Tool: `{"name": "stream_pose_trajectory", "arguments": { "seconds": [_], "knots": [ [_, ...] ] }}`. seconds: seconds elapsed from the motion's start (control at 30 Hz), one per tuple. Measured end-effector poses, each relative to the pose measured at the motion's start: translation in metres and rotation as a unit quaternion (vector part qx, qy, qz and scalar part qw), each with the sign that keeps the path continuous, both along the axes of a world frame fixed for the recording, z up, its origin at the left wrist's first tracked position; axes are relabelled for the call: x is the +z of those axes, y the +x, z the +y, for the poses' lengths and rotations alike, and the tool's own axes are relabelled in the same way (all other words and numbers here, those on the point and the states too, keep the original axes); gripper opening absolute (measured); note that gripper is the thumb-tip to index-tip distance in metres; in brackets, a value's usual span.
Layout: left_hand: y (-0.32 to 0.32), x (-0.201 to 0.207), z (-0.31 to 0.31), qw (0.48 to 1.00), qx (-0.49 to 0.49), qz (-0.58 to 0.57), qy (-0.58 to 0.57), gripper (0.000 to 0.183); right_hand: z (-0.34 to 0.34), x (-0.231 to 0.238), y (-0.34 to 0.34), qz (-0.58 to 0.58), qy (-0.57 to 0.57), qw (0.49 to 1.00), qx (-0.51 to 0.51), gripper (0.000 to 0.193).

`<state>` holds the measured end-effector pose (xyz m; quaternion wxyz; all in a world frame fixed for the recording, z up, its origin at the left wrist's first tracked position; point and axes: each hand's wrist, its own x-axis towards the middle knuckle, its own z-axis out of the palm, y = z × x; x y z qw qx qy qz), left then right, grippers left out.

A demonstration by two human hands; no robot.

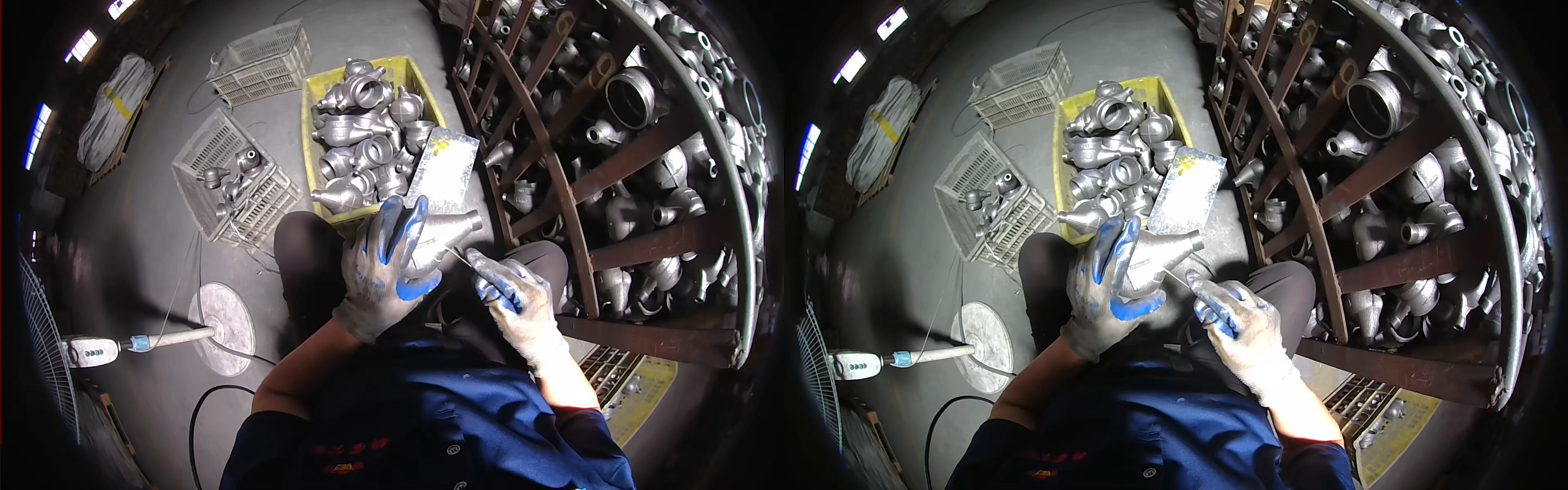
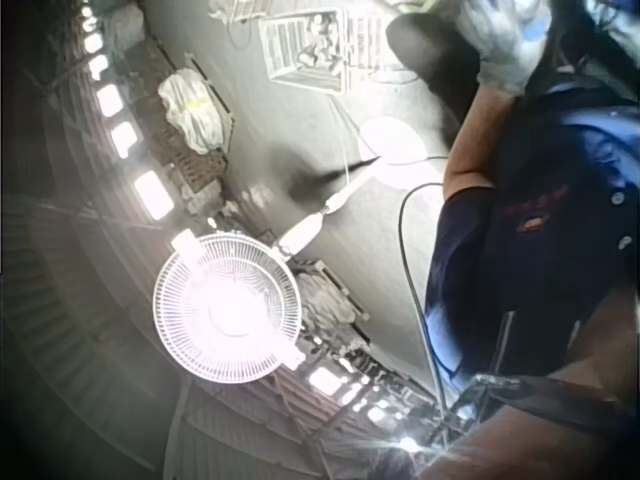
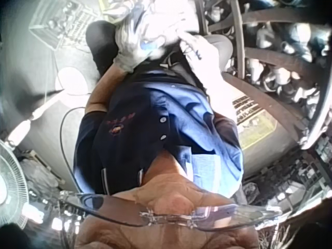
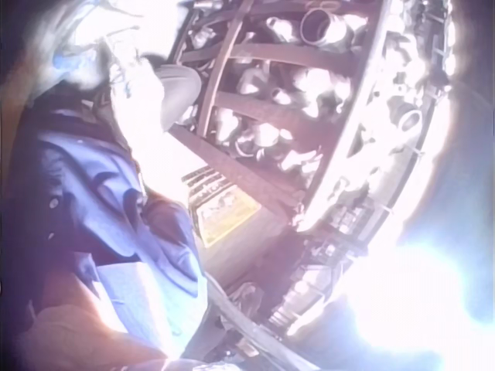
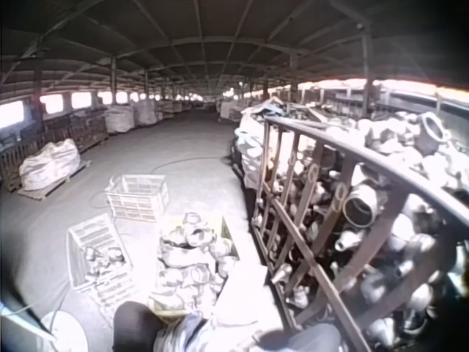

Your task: Cleaning and deburring metal casting components using a small tool.

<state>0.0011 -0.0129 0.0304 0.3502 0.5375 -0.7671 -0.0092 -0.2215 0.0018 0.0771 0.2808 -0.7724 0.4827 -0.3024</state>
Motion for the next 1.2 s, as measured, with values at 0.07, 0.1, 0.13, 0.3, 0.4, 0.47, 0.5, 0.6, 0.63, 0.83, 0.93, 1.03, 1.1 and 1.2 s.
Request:
{"name": "stream_pose_trajectory", "arguments": {
  "seconds": [0.07,0.1,0.13,0.3,0.4,0.47,0.5,0.6,0.63,0.83,0.93,1.03,1.1,1.2],
  "knots": [
    [-0.001,-0.003,-0.001,1.0,0.003,-0.011,-0.004,0.087,0.004,-0.002,0.003,-0.001,-0.038,0.999,-0.005,0.034],
    [-0.001,-0.003,-0.002,1.0,0.007,-0.022,-0.008,0.089,0.006,0.001,0.006,0.035,-0.028,0.999,-0.007,0.033],
    [-0.001,-0.002,-0.001,1.0,0.005,-0.022,-0.007,0.089,0.008,0.003,0.008,0.073,-0.018,0.997,-0.01,0.033],
    [-0.002,0.008,0.001,1.0,0.003,-0.023,0.008,0.091,0.002,-0.001,0.005,0.016,-0.046,0.999,-0.013,0.03],
    [-0.003,0.012,-0.001,0.999,-0.014,0.038,0.031,0.092,0.005,-0.004,0.004,0.043,-0.057,0.997,-0.028,0.03],
    [-0.002,0.011,-0.001,0.998,-0.016,0.048,0.038,0.092,0.006,-0.001,0.006,0.058,-0.029,0.997,-0.029,0.029],
    [-0.002,0.01,-0.001,0.997,-0.017,0.058,0.045,0.093,0.006,-0.002,0.006,0.045,-0.014,0.999,-0.025,0.03],
    [0.002,0.001,-0.002,0.994,-0.041,0.087,0.05,0.098,0.003,-0.006,0.003,0.021,-0.02,0.999,-0.024,0.031],
    [0.001,0.002,-0.002,0.994,-0.041,0.088,0.05,0.098,0.002,-0.007,0.002,0.011,-0.041,0.999,-0.027,0.032],
    [0.0,0.0,-0.001,0.99,-0.042,0.113,0.077,0.098,0.002,-0.005,0.0,0.028,-0.019,0.999,-0.011,0.032],
    [-0.002,0.001,0.0,0.994,-0.035,0.085,0.066,0.099,0.003,-0.005,0.001,0.012,-0.013,1.0,-0.014,0.032],
    [-0.002,0.0,0.0,0.997,-0.03,0.048,0.047,0.098,0.003,-0.002,0.001,0.021,-0.011,1.0,-0.014,0.032],
    [-0.002,-0.001,0.001,1.0,-0.014,-0.011,0.018,0.097,0.002,0.0,0.002,0.023,-0.01,1.0,-0.011,0.032],
    [-0.004,0.002,0.002,0.999,-0.005,-0.037,0.011,0.096,0.002,0.002,0.002,0.039,-0.024,0.999,-0.023,0.031]
  ]
}}
